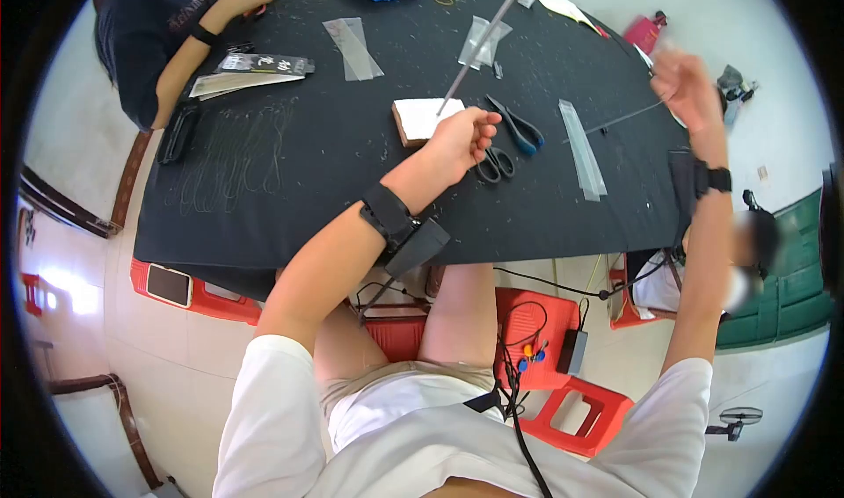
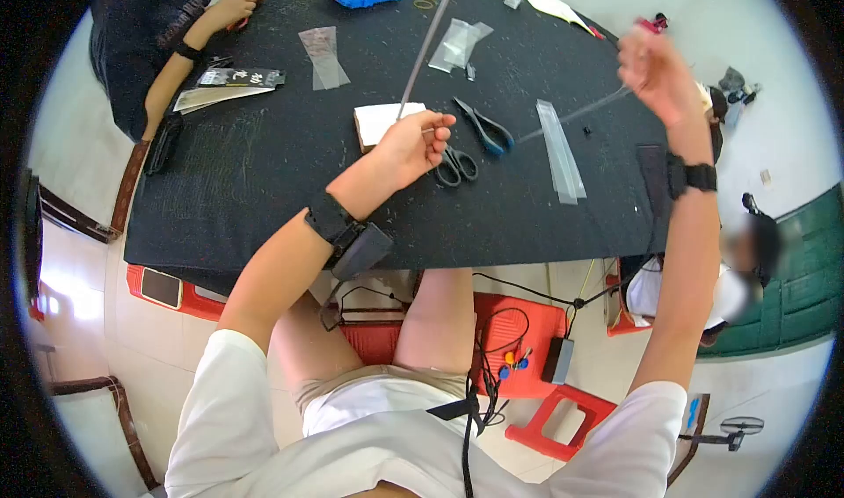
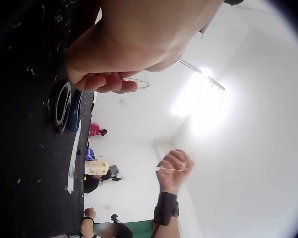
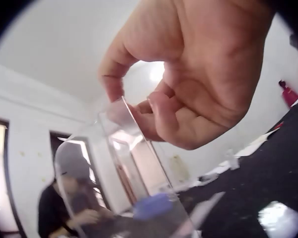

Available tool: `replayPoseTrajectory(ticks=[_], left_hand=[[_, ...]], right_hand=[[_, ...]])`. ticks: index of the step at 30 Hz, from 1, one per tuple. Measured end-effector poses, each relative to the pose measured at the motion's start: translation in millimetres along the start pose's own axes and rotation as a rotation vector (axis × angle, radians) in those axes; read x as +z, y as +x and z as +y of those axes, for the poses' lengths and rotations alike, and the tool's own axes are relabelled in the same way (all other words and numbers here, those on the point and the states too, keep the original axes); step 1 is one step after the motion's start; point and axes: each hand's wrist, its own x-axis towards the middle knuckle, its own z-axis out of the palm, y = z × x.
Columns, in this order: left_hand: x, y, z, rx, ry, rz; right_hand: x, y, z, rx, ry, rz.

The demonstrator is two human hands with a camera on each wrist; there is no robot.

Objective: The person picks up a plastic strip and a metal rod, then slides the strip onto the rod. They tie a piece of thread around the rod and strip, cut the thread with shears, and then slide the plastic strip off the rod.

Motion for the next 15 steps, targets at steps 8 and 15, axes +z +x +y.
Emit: replayPoseTrajectory(ticks=[8,15], left_hand=[[4.6,-6.6,-2.7,-0.036,0.130,0.047],[11.4,-8.9,-2.1,-0.103,0.178,0.073]], right_hand=[[-80.4,4.8,108.6,0.475,-0.396,0.249],[-120.3,34.3,170.3,0.499,-0.778,0.294]])
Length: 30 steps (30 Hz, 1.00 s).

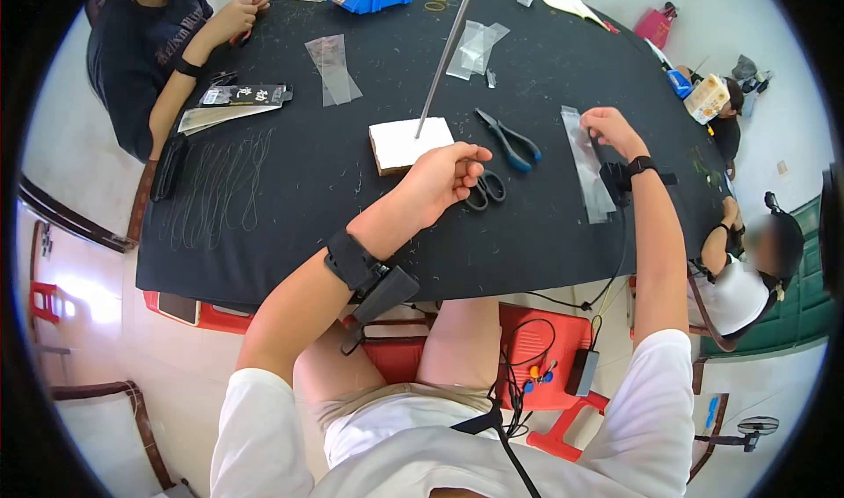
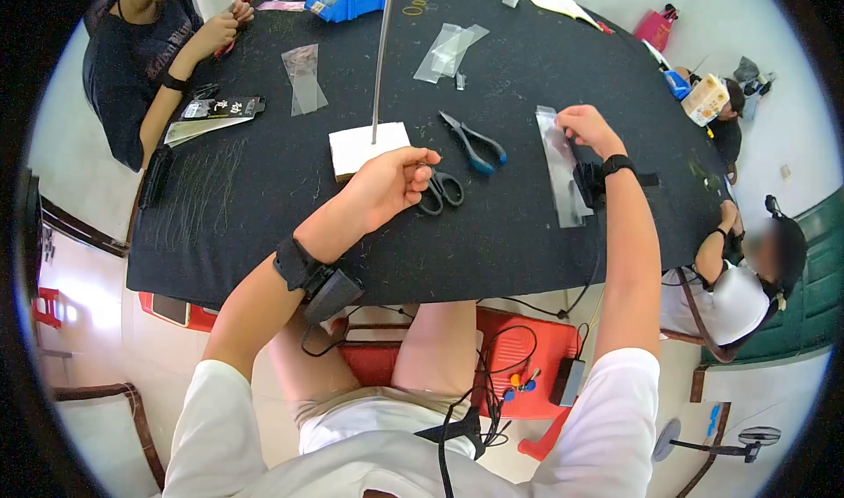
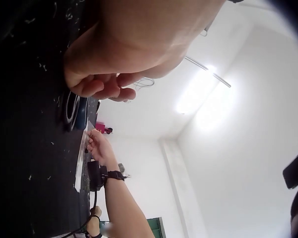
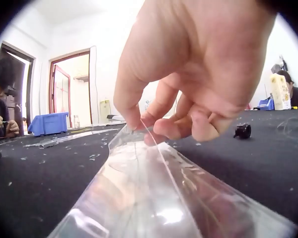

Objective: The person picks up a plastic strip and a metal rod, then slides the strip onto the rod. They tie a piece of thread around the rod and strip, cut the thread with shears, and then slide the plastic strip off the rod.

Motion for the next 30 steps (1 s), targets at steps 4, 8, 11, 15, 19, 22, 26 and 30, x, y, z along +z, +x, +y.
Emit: replayPoseTrajectory(ticks=[4,8,11,15,19,22,26,30], left_hand=[[-0.6,-0.4,0.9,0.012,-0.005,-0.033],[-2.4,-0.4,-0.5,0.031,-0.021,-0.073],[-5.0,4.9,-2.2,0.043,-0.015,-0.048],[-8.2,6.5,-1.8,0.066,0.005,-0.037],[-4.0,2.2,3.8,0.088,0.045,-0.032],[1.3,-8.6,14.8,0.162,0.129,-0.052],[10.9,-45.7,28.3,0.325,0.418,-0.066],[-11.1,-94.0,58.2,0.621,0.823,0.097]], right_hand=[[0.7,18.2,6.5,-0.068,-0.135,0.128],[4.1,12.3,2.1,-0.118,-0.197,0.142],[0.9,10.2,8.4,-0.248,-0.155,0.284],[7.7,11.8,5.9,-0.405,-0.185,0.383],[47.2,-14.4,-39.5,-0.329,0.096,0.344],[90.7,-57.3,-96.7,-0.270,0.455,0.160],[129.0,-74.8,-133.3,-0.270,0.966,-0.132],[147.1,-42.5,-108.9,-0.204,1.293,-0.514]])
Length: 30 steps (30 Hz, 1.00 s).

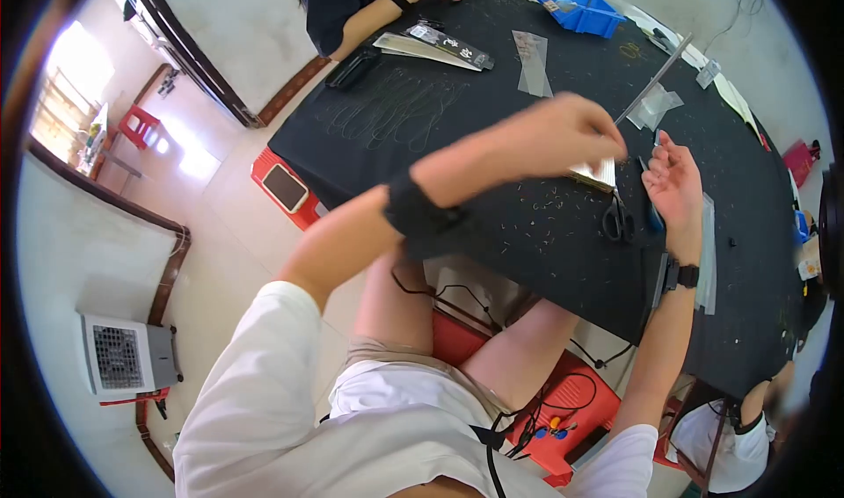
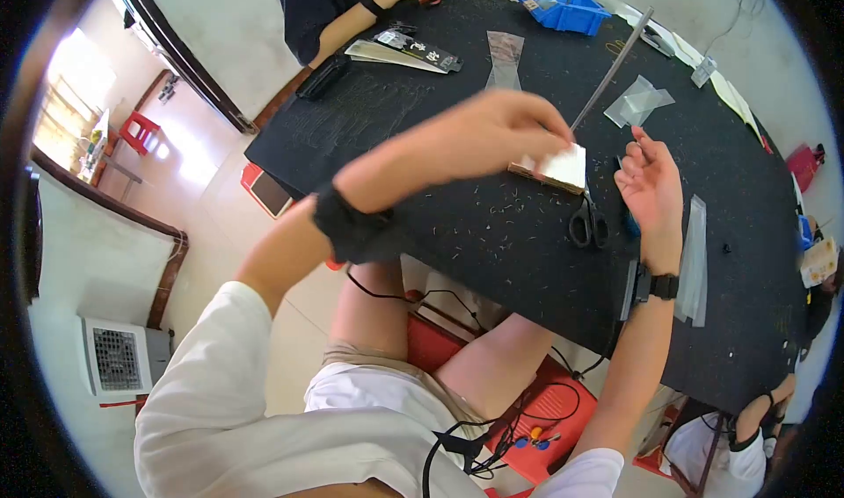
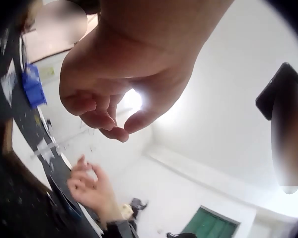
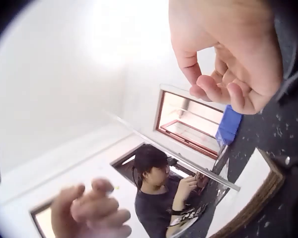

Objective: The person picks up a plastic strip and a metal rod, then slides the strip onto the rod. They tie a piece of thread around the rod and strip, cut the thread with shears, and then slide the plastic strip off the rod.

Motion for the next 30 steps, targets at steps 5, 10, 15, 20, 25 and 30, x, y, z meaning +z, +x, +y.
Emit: replayPoseTrajectory(ticks=[5,10,15,20,25,30], left_hand=[[-93.5,-11.5,-17.3,-0.089,0.742,0.295],[-112.4,-7.2,-40.7,-0.436,1.293,0.504],[-118.4,9.0,-67.3,-0.630,1.383,0.455],[-115.9,16.4,-77.0,-0.680,1.317,0.429],[-117.2,21.8,-78.3,-0.719,1.388,0.467],[-117.8,24.8,-71.2,-0.757,1.320,0.402]], right_hand=[[-35.3,3.6,13.3,-0.053,0.036,0.005],[-36.9,2.3,13.7,-0.089,0.154,0.015],[-33.5,2.8,21.6,-0.082,0.063,0.014],[-34.9,4.5,22.0,-0.079,0.011,0.035],[-35.5,6.3,22.2,-0.074,0.001,0.038],[-35.1,5.7,22.4,-0.076,-0.009,0.035]])
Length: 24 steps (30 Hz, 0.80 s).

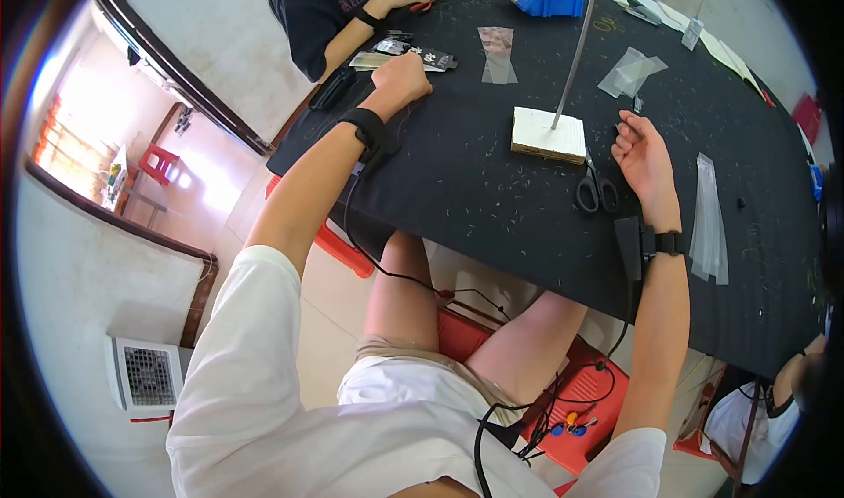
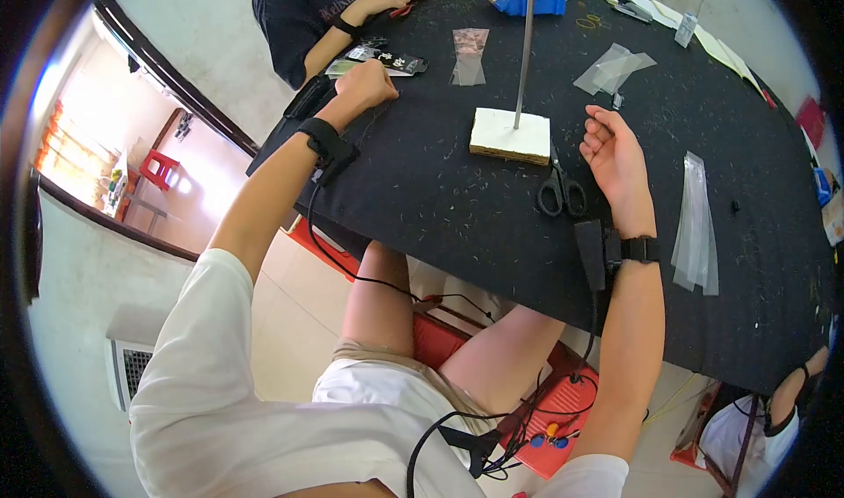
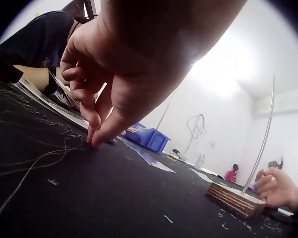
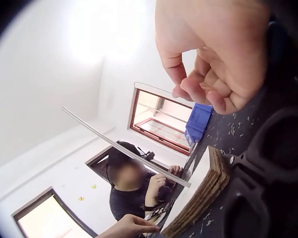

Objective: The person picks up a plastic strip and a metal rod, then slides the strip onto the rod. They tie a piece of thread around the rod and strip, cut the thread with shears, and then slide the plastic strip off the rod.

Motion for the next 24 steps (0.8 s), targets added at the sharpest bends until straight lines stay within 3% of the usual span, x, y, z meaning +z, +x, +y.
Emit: replayPoseTrajectory(ticks=[6,8,16,19,20,24], left_hand=[[9.7,7.1,-4.2,0.046,0.049,0.123],[2.0,3.3,-1.2,0.063,0.030,-0.011],[1.8,5.5,-10.3,0.108,-0.128,-0.086],[-7.4,-14.0,-0.9,0.271,-0.694,-0.169],[-14.0,-25.6,6.0,0.278,-0.696,-0.175],[-37.6,-73.3,36.2,0.357,-1.119,-0.494]], right_hand=[[0.7,0.7,1.3,-0.001,-0.020,0.016],[1.1,0.7,1.2,0.001,-0.024,0.029],[1.1,1.2,1.2,-0.009,-0.046,0.006],[3.8,-1.4,1.5,-0.014,-0.090,0.009],[5.8,-2.6,1.0,-0.012,-0.116,0.001],[17.5,-9.6,1.7,-0.013,-0.143,0.006]])
